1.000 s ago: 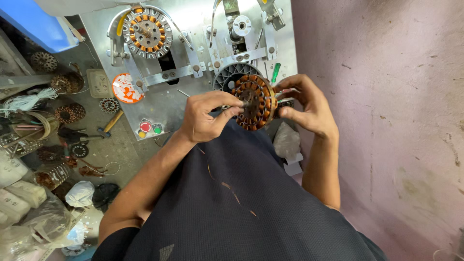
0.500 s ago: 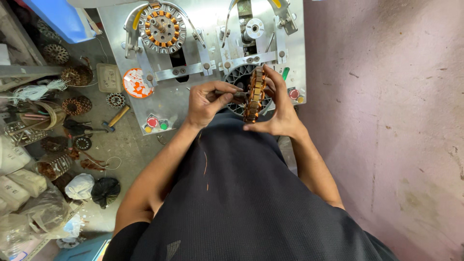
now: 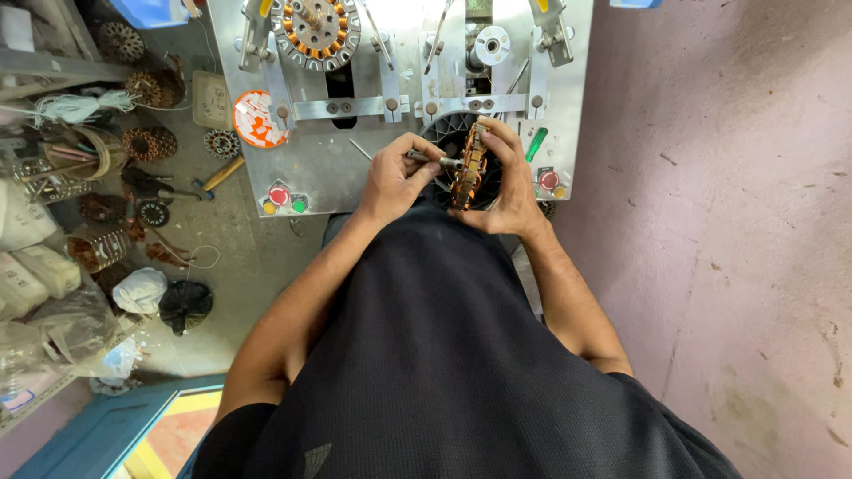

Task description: The person uses a winding machine to apply copper wire to fan stators, securing the wires and trimming them with scissors.

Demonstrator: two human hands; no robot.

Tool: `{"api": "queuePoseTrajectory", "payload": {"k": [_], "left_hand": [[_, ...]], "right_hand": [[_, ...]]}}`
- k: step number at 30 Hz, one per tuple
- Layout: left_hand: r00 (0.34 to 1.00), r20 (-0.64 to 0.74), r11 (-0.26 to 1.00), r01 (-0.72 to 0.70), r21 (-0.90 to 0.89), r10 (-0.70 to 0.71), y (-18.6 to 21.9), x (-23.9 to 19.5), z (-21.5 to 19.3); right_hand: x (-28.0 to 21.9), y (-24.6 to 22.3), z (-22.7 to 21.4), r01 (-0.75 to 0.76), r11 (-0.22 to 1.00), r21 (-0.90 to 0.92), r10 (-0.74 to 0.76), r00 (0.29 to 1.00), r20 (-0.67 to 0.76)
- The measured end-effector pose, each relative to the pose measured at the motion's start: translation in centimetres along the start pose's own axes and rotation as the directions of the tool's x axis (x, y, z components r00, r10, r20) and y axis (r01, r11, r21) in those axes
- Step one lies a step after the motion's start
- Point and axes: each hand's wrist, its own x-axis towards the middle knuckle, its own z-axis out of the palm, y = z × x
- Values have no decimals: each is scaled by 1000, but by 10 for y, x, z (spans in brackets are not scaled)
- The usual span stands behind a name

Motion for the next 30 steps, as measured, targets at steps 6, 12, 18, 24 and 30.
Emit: {"api": "queuePoseTrajectory", "payload": {"k": [6, 12, 18, 24, 30], "left_hand": [[990, -47, 987, -139, -86, 136, 11, -15, 2], [989, -67, 981, -118, 152, 130, 17, -18, -4], [886, 13, 727, -389, 565, 464, 28, -13, -32], [973, 229, 1000, -13, 5, 12, 12, -4, -48], [975, 224, 991, -32, 127, 3, 7, -13, -69]], "right_hand": [[3, 4, 0, 13, 1000, 23, -13, 1000, 11], [-7, -6, 13, -41, 998, 45, 43, 998, -44], [-22, -25, 45, -123, 987, 104, 142, 970, -198], [-37, -32, 63, -159, 978, 136, 192, 940, -282], [-36, -47, 84, -202, 977, 69, 213, 934, -285]]}}
